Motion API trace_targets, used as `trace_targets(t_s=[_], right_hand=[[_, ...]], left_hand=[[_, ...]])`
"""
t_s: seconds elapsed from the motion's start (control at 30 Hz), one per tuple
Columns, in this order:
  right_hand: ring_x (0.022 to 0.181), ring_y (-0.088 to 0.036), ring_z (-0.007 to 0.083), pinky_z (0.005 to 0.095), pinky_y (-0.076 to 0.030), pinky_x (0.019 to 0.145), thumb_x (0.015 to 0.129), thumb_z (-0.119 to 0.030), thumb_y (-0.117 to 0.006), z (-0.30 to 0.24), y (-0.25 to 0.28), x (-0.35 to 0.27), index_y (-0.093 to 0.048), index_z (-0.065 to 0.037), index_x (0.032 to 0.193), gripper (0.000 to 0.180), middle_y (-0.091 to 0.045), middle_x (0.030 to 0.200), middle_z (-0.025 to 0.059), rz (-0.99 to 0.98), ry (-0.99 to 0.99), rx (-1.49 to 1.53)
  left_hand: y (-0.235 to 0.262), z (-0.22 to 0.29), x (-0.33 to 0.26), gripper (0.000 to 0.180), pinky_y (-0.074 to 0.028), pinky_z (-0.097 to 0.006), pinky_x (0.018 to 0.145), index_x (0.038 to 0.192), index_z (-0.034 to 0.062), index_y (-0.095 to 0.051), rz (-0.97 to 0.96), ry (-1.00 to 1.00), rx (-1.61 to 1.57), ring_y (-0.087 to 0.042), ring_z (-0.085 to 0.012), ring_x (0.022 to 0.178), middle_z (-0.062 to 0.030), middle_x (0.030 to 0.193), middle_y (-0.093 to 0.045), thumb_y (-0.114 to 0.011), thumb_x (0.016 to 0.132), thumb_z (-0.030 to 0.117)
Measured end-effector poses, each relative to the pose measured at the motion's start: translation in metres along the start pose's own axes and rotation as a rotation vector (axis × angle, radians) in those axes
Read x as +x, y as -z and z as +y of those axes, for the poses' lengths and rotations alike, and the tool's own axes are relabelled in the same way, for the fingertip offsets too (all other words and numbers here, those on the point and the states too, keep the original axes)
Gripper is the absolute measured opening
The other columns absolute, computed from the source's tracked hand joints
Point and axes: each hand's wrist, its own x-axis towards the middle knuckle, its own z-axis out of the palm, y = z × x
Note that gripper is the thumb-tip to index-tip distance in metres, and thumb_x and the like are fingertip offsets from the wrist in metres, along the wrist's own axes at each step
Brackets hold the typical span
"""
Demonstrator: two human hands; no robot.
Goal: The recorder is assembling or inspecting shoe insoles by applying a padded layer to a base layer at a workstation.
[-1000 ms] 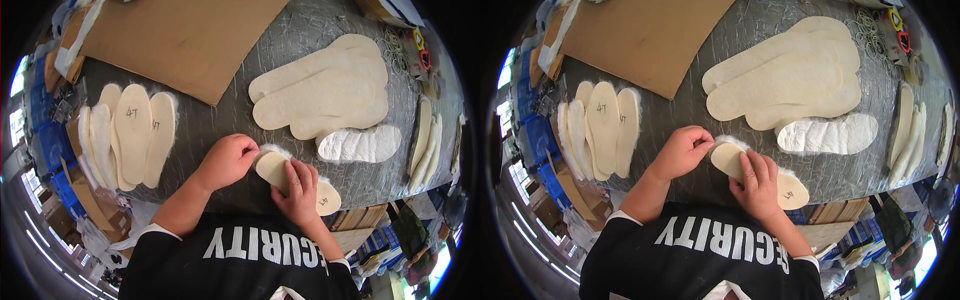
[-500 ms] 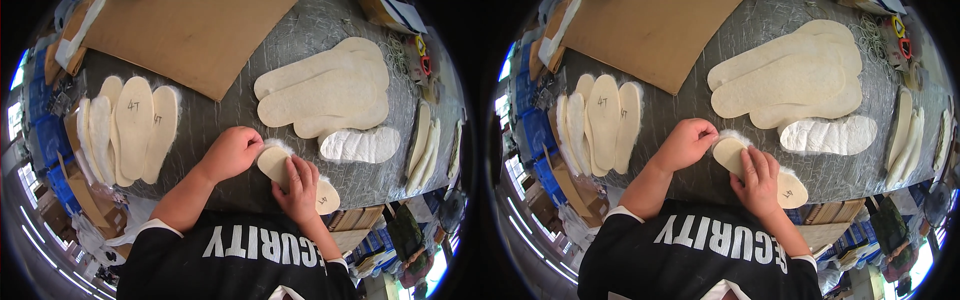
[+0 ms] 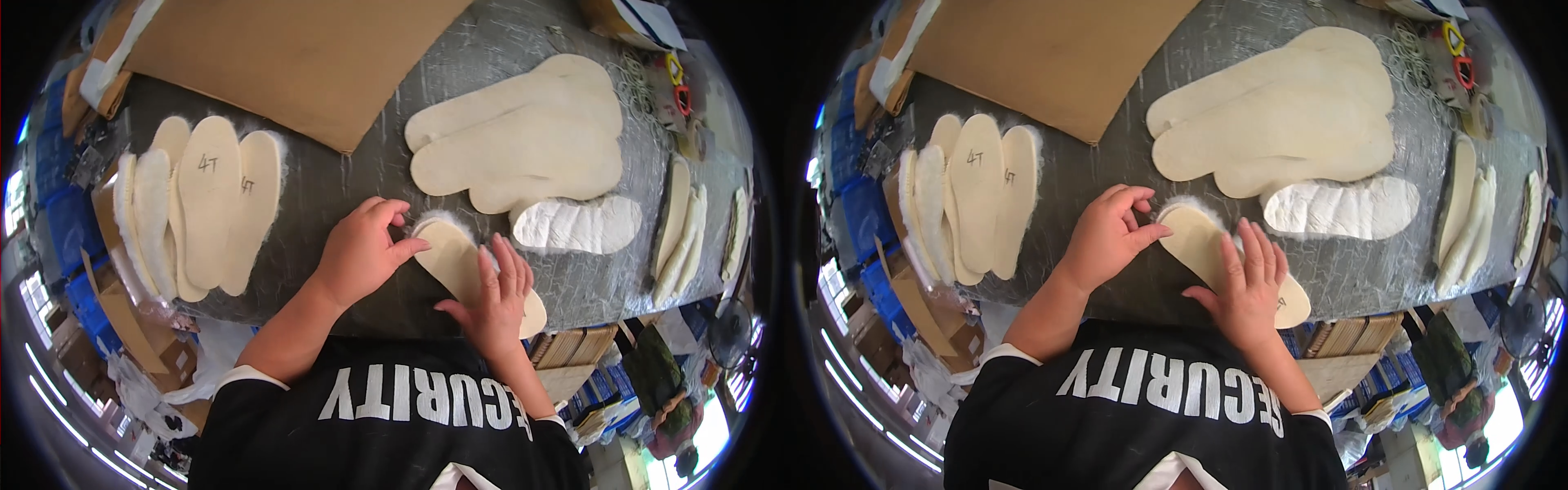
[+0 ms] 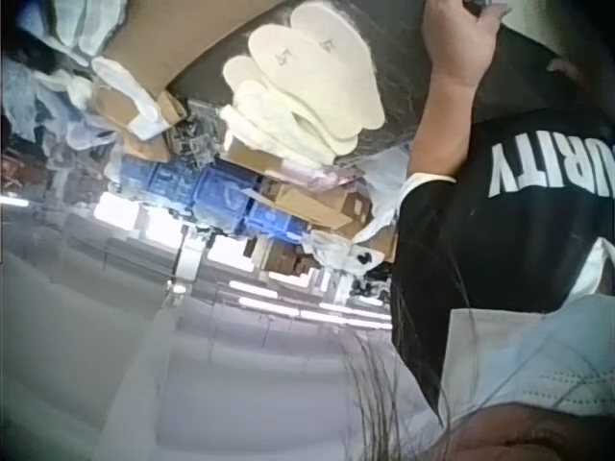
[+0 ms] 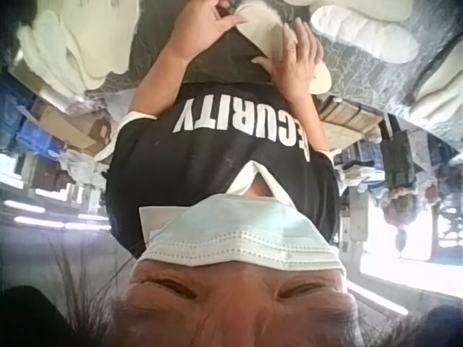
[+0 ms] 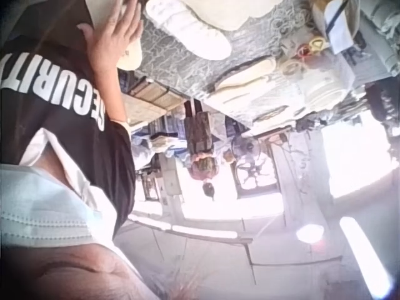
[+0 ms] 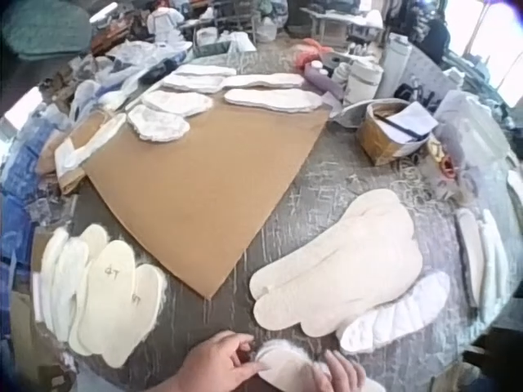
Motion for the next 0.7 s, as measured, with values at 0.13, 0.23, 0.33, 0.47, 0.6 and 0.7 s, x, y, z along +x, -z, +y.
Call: trace_targets(t_s=[0.13,0.23,0.33,0.47,0.6,0.7], right_hand=[[0.140,-0.025,0.0409,0.0572,-0.011,0.112,0.062,-0.070,-0.066,0.018,0.006,-0.041,-0.035,-0.001,0.141,0.110,-0.030,0.149,0.0228,0.015,-0.125,-0.232],[0.143,-0.017,0.0417,0.0608,-0.001,0.112,0.058,-0.075,-0.063,0.021,0.009,-0.056,-0.033,0.002,0.141,0.117,-0.027,0.150,0.0255,-0.058,-0.196,-0.277],[0.143,-0.017,0.0417,0.0619,0.000,0.111,0.058,-0.077,-0.061,0.024,0.002,-0.059,-0.034,0.003,0.141,0.118,-0.027,0.150,0.0257,-0.077,-0.195,-0.307],[0.144,-0.014,0.0416,0.0610,0.002,0.112,0.056,-0.085,-0.050,0.024,0.005,-0.054,-0.032,0.007,0.140,0.126,-0.023,0.152,0.0254,-0.160,-0.161,-0.339],[0.139,-0.026,0.0404,0.0548,-0.017,0.111,0.053,-0.054,-0.081,0.020,0.020,-0.040,-0.038,0.005,0.137,0.111,-0.031,0.149,0.0216,-0.256,-0.205,-0.169],[0.127,-0.039,0.0366,0.0496,-0.032,0.101,0.053,-0.030,-0.084,0.017,0.036,-0.034,-0.041,-0.002,0.136,0.098,-0.043,0.136,0.0183,-0.202,-0.217,-0.037]], left_hand=[[-0.012,0.001,-0.008,0.045,-0.048,-0.035,0.077,0.113,0.0026,-0.062,0.234,-0.463,0.342,-0.060,-0.0248,0.094,-0.0095,0.114,-0.060,-0.077,0.077,0.024],[-0.027,-0.001,-0.024,0.059,-0.022,-0.053,0.109,0.131,0.0180,-0.056,-0.014,-0.699,0.600,-0.031,-0.0296,0.138,-0.0046,0.145,-0.043,-0.060,0.081,0.051],[-0.042,-0.011,-0.025,0.061,-0.010,-0.056,0.113,0.135,0.0272,-0.052,-0.071,-0.737,0.718,-0.021,-0.0288,0.143,-0.0027,0.150,-0.036,-0.059,0.080,0.053],[-0.046,-0.016,-0.022,0.065,-0.005,-0.061,0.112,0.138,0.0307,-0.048,-0.118,-0.661,0.797,-0.016,-0.0286,0.145,-0.0022,0.155,-0.027,-0.061,0.078,0.052],[-0.042,-0.012,-0.018,0.076,-0.009,-0.061,0.112,0.140,0.0254,-0.044,-0.152,-0.627,0.796,-0.017,-0.0315,0.144,-0.0053,0.154,-0.026,-0.070,0.072,0.047],[-0.031,-0.013,-0.019,0.092,-0.015,-0.055,0.113,0.141,0.0176,-0.040,-0.030,-0.592,0.576,-0.021,-0.0328,0.143,-0.0125,0.153,-0.028,-0.080,0.062,0.038]])
